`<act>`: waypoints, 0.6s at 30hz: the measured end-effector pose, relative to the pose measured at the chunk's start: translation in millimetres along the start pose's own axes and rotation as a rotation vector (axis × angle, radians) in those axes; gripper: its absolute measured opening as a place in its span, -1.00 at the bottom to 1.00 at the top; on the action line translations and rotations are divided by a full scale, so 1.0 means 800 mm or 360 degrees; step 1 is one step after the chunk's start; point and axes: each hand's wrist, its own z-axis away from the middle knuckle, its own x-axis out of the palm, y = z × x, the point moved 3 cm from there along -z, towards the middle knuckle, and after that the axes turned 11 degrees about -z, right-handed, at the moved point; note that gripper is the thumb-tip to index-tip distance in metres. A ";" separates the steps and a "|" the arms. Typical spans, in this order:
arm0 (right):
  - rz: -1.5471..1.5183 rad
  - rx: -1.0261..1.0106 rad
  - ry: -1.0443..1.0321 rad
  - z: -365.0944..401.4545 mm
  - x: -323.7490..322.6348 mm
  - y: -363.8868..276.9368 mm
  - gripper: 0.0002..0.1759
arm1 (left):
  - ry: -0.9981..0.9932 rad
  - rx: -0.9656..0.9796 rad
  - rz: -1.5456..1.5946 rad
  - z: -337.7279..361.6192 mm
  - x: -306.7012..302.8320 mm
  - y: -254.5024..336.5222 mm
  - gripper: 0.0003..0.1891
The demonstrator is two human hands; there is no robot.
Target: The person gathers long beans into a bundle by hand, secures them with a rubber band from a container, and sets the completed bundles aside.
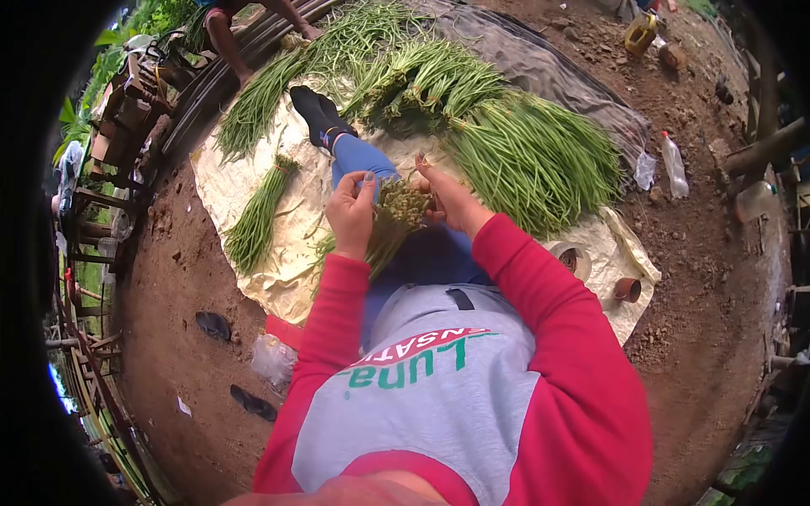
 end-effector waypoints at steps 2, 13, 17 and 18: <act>0.0003 -0.0031 0.0013 -0.017 0.006 -0.004 -0.38 | -0.0107 -0.0036 -0.0059 -0.009 -0.003 -0.003 -0.86; -0.0863 0.0509 -0.0575 -0.085 -0.004 0.064 -0.66 | -0.0392 -0.0694 0.0996 -0.013 0.009 -0.096 -0.49; -0.0634 0.0068 -0.0172 -0.063 -0.023 0.053 -0.71 | -0.0976 -0.0667 0.0974 -0.003 -0.005 -0.080 -0.61; -0.0137 -0.0227 0.0026 -0.061 -0.043 0.042 -0.73 | -0.1018 -0.0677 0.1067 0.004 -0.004 -0.076 -0.62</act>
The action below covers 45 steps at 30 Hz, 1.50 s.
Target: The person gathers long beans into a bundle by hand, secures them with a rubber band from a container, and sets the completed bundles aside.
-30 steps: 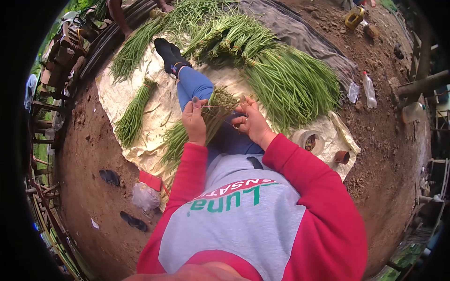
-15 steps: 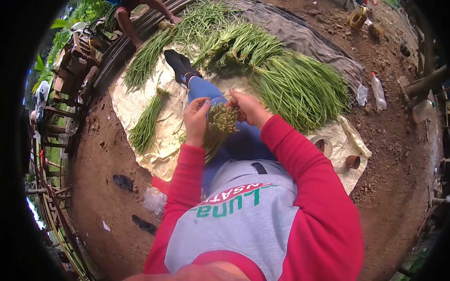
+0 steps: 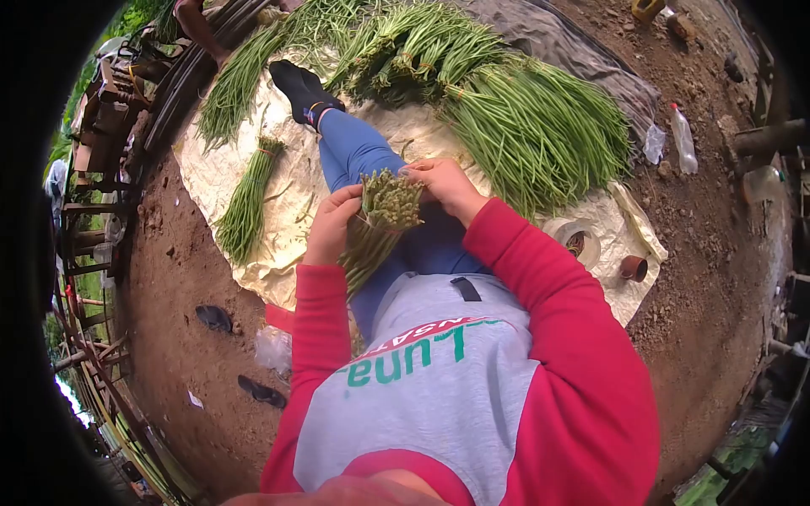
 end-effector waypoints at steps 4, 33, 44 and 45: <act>0.0510 -0.0577 0.0408 0.028 -0.064 -0.066 -0.74 | -0.0131 0.0281 -0.0795 0.028 0.038 0.026 -0.20; 0.2874 0.0452 0.0715 0.232 -0.277 -0.018 -0.62 | 0.0344 0.0754 -0.1839 0.013 0.066 0.020 -0.02; 0.1877 -0.0094 0.1016 0.304 -0.198 -0.117 -0.86 | 0.0475 0.1240 -0.1357 0.053 0.123 0.066 -0.46; 0.1678 -0.0271 0.0827 0.292 -0.167 -0.118 -0.83 | 0.0329 0.1210 -0.1201 0.056 0.135 0.065 -0.47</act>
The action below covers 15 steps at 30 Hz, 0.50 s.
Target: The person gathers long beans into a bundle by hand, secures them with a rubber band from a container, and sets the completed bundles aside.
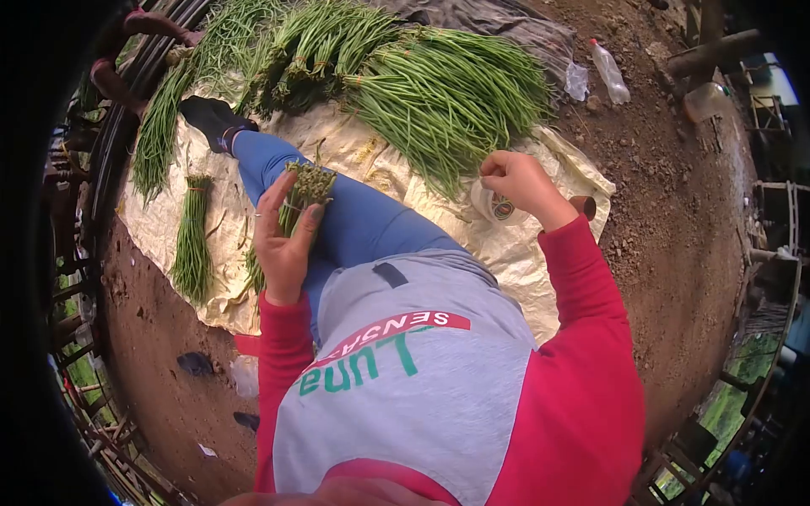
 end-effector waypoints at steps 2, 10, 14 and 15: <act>-0.0307 -0.0358 -0.0218 0.007 0.044 -0.074 -0.80 | -0.0243 0.0086 0.0082 0.005 0.017 0.028 -0.45; -0.0862 -0.0671 -0.0682 0.014 0.163 -0.167 -0.80 | -0.0331 -0.0660 0.0579 0.050 0.013 -0.011 -0.78; -0.2456 -0.0242 -0.1426 0.012 0.170 -0.166 -0.73 | 0.0072 -0.1119 0.0697 0.072 -0.017 -0.042 -0.91; -0.2525 -0.0222 -0.1426 0.010 0.160 -0.165 -0.72 | 0.0311 -0.0930 0.0738 0.070 -0.029 -0.052 -0.88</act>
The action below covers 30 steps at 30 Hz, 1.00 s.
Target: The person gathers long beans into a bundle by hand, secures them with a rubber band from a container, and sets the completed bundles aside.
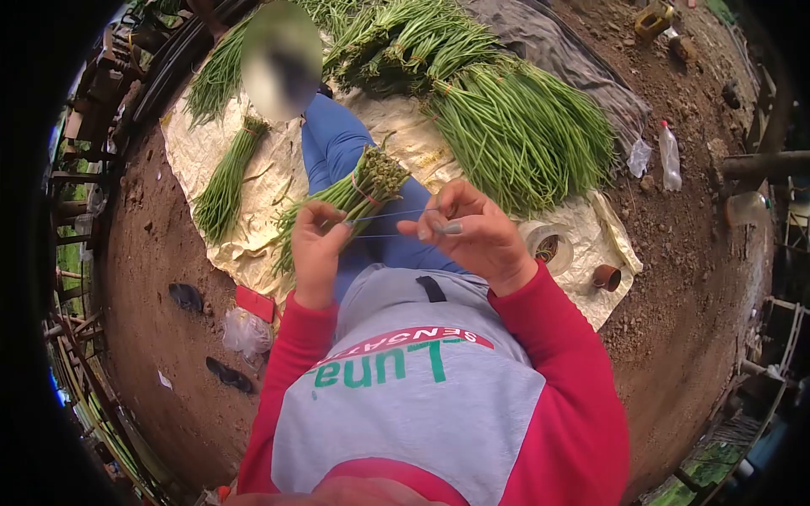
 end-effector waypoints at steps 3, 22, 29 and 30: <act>0.1519 -0.0210 0.0128 0.011 -0.018 -0.044 -0.60 | 0.0252 0.0695 -0.0761 -0.018 -0.036 0.046 -0.75; 0.2886 -0.0500 -0.0398 -0.002 -0.057 0.048 -0.83 | -0.0563 0.0097 -0.0287 -0.121 -0.008 -0.021 -0.55; 0.2522 0.0685 0.0066 -0.040 -0.032 0.077 -0.51 | -0.0766 0.0581 -0.1572 -0.041 -0.009 -0.002 0.22; 0.2732 0.0581 -0.0194 -0.046 -0.015 0.086 -0.37 | -0.0650 0.0633 -0.1658 -0.037 -0.004 -0.014 0.27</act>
